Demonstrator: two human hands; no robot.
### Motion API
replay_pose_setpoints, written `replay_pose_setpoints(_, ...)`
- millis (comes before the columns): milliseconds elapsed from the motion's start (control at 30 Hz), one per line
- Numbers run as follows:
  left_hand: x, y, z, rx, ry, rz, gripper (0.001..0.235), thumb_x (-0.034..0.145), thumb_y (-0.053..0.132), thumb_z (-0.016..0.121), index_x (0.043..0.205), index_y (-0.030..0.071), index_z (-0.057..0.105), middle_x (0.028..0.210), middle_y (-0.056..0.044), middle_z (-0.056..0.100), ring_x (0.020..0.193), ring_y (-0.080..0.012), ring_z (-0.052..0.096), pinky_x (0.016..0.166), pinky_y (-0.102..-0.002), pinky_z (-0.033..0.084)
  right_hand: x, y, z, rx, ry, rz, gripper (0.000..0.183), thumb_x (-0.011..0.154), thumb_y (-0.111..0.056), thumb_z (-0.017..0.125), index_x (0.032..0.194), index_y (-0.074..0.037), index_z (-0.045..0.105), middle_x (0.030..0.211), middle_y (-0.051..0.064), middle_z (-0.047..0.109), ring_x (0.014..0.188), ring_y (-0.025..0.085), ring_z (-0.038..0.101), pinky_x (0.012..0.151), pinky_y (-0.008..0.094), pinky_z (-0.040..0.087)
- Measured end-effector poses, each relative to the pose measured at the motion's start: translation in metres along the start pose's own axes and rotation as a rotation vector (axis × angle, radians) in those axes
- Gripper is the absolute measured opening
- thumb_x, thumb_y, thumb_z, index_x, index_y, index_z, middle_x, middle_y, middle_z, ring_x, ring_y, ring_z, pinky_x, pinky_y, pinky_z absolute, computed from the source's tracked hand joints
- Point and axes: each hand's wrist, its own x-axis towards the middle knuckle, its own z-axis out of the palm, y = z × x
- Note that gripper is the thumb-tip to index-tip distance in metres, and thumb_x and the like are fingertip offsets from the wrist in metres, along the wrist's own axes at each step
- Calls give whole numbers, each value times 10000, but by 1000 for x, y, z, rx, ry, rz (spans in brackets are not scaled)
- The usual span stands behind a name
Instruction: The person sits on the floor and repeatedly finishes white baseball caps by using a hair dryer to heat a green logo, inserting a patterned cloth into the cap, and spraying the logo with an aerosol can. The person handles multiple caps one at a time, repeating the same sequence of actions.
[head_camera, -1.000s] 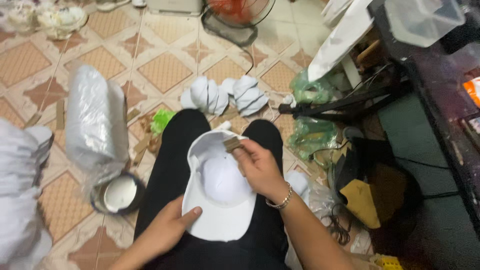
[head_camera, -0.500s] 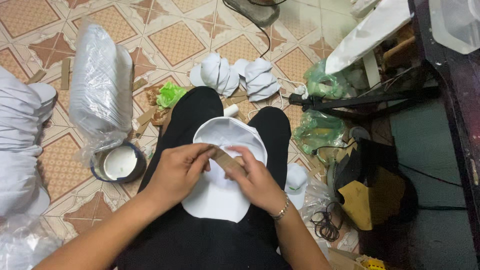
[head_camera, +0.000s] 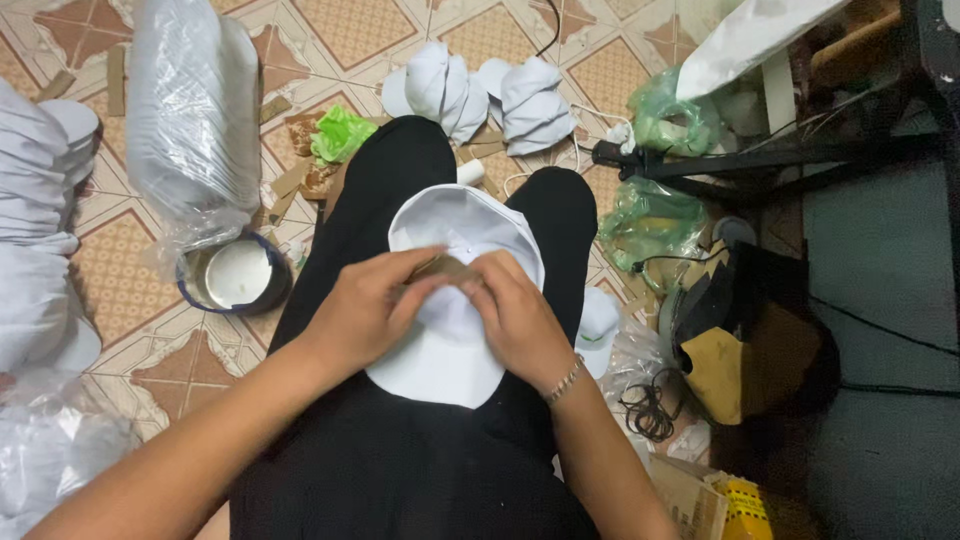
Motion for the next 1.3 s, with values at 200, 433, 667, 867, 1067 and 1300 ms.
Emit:
replay_pose_setpoints(200, -1, 1, -7, 817, -305, 388, 632, 937, 237, 560, 1357, -231, 624, 1040, -186, 661, 989, -265, 605, 918, -366, 465, 24, 36, 6, 130, -165, 433, 340, 949, -78, 531, 1284, -23, 543, 978, 151, 646, 739, 266, 669, 686, 361, 559)
replay_pose_setpoints(433, 6, 6, -6, 1018, -575, 393, 250, 916, 243, 514, 851, 47, 656, 914, -114, 637, 979, -260, 577, 941, -417, 415, 24, 57, 11, -65, -335, 21, 311, 927, -7, 571, 1237, 20, 573, 1052, 224, 671, 972, 376, 673, 850, 442, 529)
replay_pose_setpoints(667, -12, 5, -15, 950, -107, 677, 165, 922, 266, 520, 961, 181, 656, 912, 8, 584, 944, -132, 563, 876, -372, 259, 29, 39, -7, 85, -494, 195, 339, 844, -126, 658, 1172, -45, 677, 1008, 142, 755, 912, 288, 753, 845, 400, 579)
replay_pose_setpoints(867, -32, -13, 0, 1140, 72, 746, 128, 1007, 254, 540, 957, 238, 658, 818, 58, 505, 857, -70, 556, 840, -369, 209, 24, 26, -8, -272, -555, 170, 228, 918, -261, 695, 1066, -103, 768, 990, 96, 766, 894, 265, 720, 832, 385, 557)
replay_pose_setpoints(1067, -44, -17, -2, 1028, 5, 599, 170, 905, 257, 581, 1027, 219, 692, 1058, 61, 654, 950, -69, 572, 869, -373, 226, 5, 18, 7, -159, -483, 259, 246, 847, -250, 727, 1055, -136, 794, 996, 77, 776, 903, 234, 721, 841, 358, 542)
replay_pose_setpoints(1300, -27, -8, -11, 914, -179, 483, 267, 842, 254, 585, 1075, 172, 687, 1156, -3, 689, 1109, -124, 574, 931, -378, 281, 5, 0, -5, -121, -565, 74, 365, 888, -337, 750, 1133, -66, 744, 1068, 123, 736, 1025, 284, 693, 918, 384, 519)
